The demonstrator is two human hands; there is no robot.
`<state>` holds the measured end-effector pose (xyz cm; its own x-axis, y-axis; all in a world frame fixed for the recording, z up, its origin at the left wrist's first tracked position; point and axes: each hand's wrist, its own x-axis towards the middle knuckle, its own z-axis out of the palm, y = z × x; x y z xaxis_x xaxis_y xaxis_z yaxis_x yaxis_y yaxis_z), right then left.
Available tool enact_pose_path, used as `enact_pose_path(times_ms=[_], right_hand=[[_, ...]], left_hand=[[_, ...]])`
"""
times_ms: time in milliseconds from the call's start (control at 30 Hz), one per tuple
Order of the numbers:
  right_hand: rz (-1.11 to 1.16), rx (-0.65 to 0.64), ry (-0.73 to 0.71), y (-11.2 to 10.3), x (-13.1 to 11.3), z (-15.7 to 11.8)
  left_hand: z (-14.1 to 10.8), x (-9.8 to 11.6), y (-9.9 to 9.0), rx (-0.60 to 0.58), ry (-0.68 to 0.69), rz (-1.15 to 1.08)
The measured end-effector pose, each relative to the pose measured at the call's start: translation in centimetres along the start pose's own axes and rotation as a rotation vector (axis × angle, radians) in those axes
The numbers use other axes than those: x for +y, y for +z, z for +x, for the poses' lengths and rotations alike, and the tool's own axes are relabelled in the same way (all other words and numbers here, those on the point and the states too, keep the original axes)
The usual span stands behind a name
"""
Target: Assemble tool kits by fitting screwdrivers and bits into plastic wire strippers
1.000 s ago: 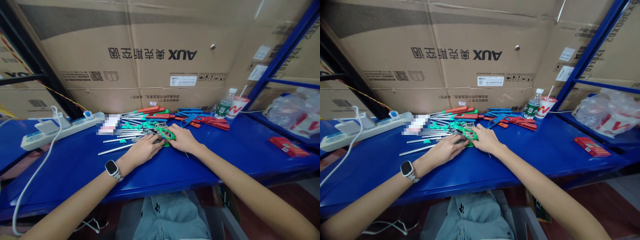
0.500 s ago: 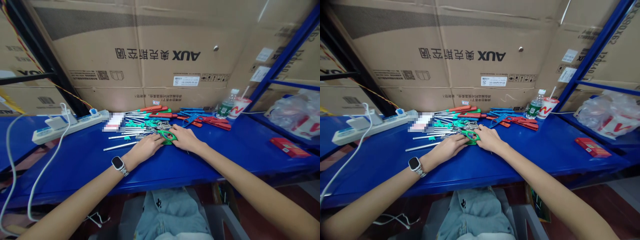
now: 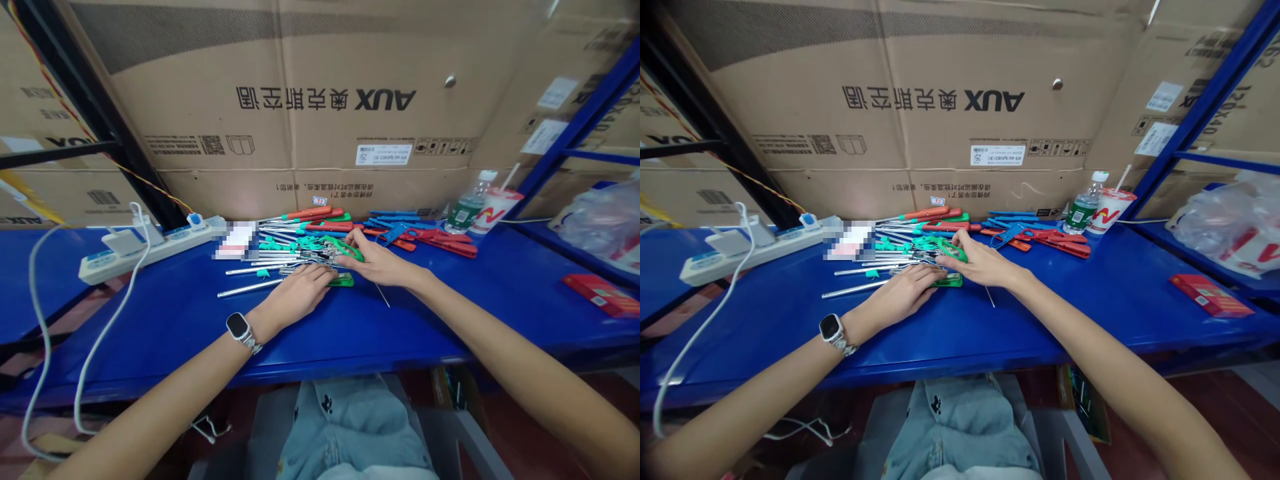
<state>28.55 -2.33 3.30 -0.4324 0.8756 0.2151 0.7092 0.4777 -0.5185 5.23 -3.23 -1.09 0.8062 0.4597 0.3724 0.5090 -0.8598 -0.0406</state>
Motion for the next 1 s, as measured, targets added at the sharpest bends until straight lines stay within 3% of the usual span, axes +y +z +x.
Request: enact_pose_path(times_ms=[300,533,767,1000], right_hand=[[0.086,0.007,0.003,1.0,0.2,0.0],[-0.261,0.107,-0.006,1.8,0.6,-0.6],[-0.586,-0.100,0.035,1.7,-0.8,-1.2],[-0.601,-0.118,0.047,1.6,-0.8,-1.2]], left_hand=[[-0.2,-0.1,-0.1,0.017,0.034,0.051],[-0.2,-0.2,-0.2,0.023,0.041,0.021],[-0.1,0.0,-0.2,-0.005,0.044,0.053],[-0.5,-0.7,-1.3,0.031,-0.004,0.016]])
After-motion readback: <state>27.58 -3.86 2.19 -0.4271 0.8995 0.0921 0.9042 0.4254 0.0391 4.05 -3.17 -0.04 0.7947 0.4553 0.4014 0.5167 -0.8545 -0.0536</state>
